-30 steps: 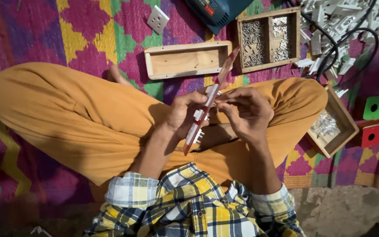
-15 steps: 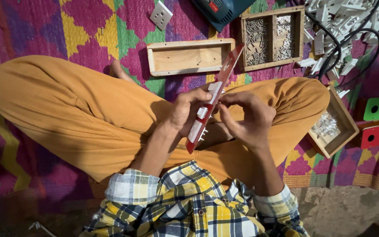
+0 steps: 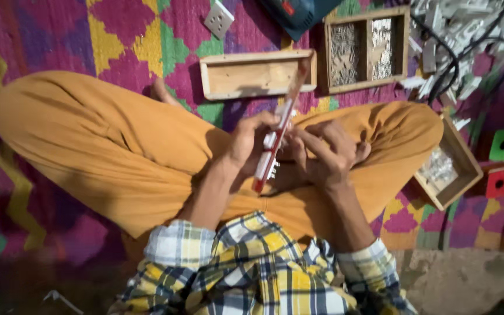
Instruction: The person sits on the floor and assembles red electrical switch boards by inserting white switch modules into cutouts and securing them with screws. They handle multiple boards, using a power drill to tighten screws and occasionally placing finished units aside.
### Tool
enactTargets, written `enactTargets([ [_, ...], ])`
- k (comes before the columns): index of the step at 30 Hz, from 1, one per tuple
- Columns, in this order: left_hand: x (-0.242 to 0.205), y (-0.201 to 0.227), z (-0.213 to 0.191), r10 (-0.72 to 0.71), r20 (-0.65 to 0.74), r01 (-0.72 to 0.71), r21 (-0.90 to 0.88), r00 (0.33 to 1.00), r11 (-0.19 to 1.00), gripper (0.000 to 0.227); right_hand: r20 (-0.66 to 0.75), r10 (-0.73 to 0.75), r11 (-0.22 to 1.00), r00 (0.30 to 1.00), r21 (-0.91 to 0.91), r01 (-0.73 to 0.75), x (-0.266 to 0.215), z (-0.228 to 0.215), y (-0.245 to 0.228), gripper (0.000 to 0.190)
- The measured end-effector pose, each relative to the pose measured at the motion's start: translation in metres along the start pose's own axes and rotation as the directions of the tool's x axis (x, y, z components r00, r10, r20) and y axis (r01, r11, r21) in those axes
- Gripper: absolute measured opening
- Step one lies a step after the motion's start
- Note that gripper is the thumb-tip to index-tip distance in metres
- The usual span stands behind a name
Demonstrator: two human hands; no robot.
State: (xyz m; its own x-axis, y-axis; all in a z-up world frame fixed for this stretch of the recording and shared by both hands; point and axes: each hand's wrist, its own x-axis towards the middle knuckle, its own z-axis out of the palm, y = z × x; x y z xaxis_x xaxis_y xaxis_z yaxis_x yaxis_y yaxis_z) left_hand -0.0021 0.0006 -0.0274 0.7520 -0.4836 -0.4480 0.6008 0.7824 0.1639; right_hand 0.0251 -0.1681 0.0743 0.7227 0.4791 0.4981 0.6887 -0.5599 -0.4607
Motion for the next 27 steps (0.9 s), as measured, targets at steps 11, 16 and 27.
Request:
enactTargets([
  [11, 0.001, 0.003, 0.0, -0.006, 0.068, 0.007, -0.017, 0.998, 1.0, 0.043, 0.012, -0.279, 0.96, 0.96, -0.022, 0.28, 0.017, -0.002, 0.022, 0.023],
  [16, 0.002, -0.004, 0.006, -0.007, -0.019, 0.007, 0.021, 1.0, 1.0, 0.053, 0.045, -0.236, 0.959, 0.971, -0.151, 0.24, 0.017, -0.011, 0.026, 0.029],
  [27, -0.004, 0.003, 0.034, -0.079, -0.119, 0.073, -0.056, 0.99, 0.996, 0.032, 0.125, -0.225, 0.948, 0.966, -0.201, 0.246, 0.019, -0.022, 0.032, 0.019],
])
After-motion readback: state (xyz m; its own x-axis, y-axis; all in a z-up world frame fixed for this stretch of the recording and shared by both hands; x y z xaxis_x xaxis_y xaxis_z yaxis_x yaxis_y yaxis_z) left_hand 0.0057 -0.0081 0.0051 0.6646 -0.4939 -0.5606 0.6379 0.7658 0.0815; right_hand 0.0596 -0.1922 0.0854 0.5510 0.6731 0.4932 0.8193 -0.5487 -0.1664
